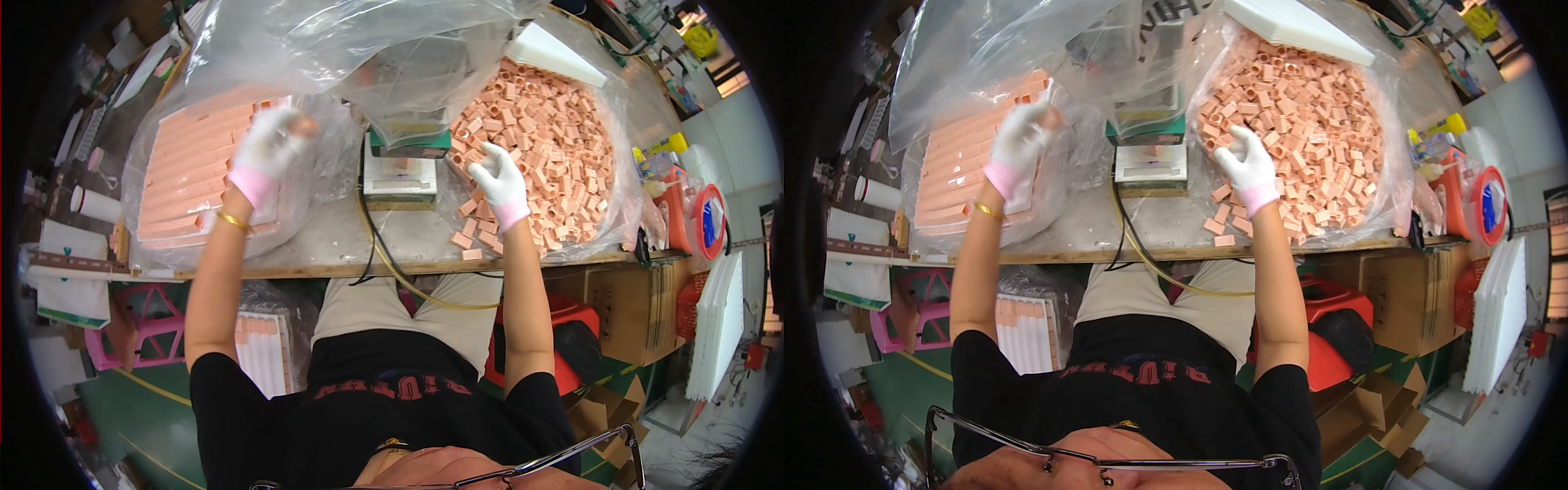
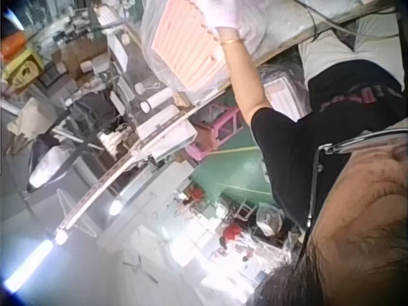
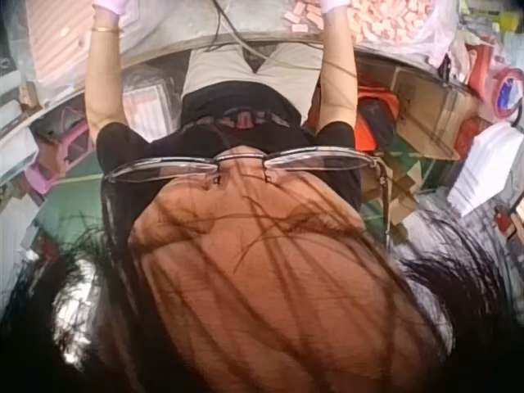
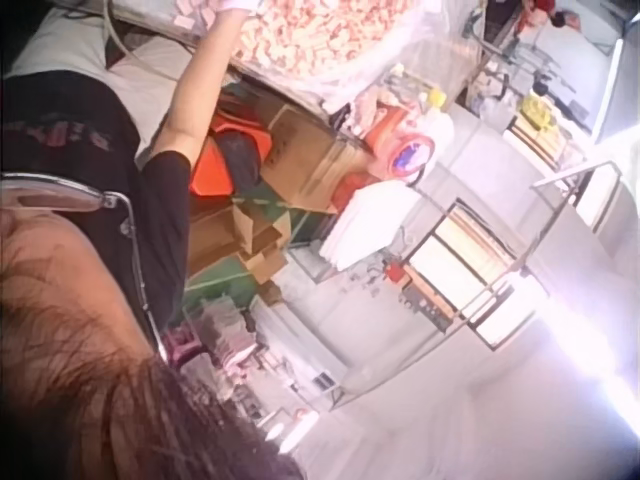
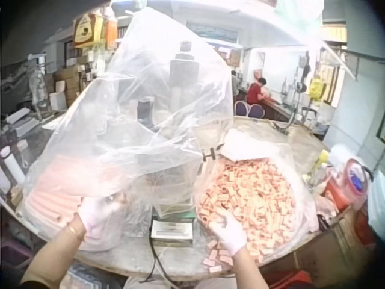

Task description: Picking small pink blocks, placing them into a metal fixture for machine processing, and transferring finished parts into a tray.

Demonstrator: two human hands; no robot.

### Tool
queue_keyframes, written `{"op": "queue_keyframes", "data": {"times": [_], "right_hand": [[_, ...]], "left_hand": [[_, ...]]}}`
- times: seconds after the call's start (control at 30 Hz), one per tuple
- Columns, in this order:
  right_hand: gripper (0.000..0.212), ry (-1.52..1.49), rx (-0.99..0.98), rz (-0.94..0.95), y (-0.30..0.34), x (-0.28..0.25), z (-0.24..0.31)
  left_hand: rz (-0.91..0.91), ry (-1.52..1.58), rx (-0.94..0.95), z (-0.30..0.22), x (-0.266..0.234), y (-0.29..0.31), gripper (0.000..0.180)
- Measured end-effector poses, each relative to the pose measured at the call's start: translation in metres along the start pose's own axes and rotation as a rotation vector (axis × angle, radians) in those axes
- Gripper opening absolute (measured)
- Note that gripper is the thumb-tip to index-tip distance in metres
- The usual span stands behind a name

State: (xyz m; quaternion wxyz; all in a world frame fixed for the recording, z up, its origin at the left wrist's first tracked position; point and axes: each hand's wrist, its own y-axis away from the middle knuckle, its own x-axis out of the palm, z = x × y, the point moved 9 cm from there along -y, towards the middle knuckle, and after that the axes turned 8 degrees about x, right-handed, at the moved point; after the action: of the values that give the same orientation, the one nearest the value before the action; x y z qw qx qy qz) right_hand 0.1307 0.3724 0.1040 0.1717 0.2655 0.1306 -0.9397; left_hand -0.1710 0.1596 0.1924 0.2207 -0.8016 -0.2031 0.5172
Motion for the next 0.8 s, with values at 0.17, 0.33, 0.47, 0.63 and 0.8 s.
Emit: {"op": "queue_keyframes", "data": {"times": [0.17,0.33,0.47,0.63,0.8], "right_hand": [[0.043,-0.926,0.300,0.637,0.061,0.072,0.057],[0.039,-0.574,0.074,0.519,0.065,0.080,0.073],[0.042,-0.422,-0.150,0.366,0.069,0.065,0.068],[0.039,-0.462,-0.079,0.485,0.072,0.080,0.050],[0.023,0.041,-0.402,-0.006,0.041,0.039,0.071]], "left_hand": [[0.220,0.651,-0.388,-0.079,0.090,0.042,0.037],[0.095,0.815,-0.559,-0.069,0.112,0.059,0.040],[0.110,0.726,-0.526,-0.084,0.125,0.053,0.044],[0.038,1.047,-0.601,-0.084,0.135,0.054,0.051],[-0.002,0.320,-0.440,-0.007,0.043,0.003,0.019]]}}
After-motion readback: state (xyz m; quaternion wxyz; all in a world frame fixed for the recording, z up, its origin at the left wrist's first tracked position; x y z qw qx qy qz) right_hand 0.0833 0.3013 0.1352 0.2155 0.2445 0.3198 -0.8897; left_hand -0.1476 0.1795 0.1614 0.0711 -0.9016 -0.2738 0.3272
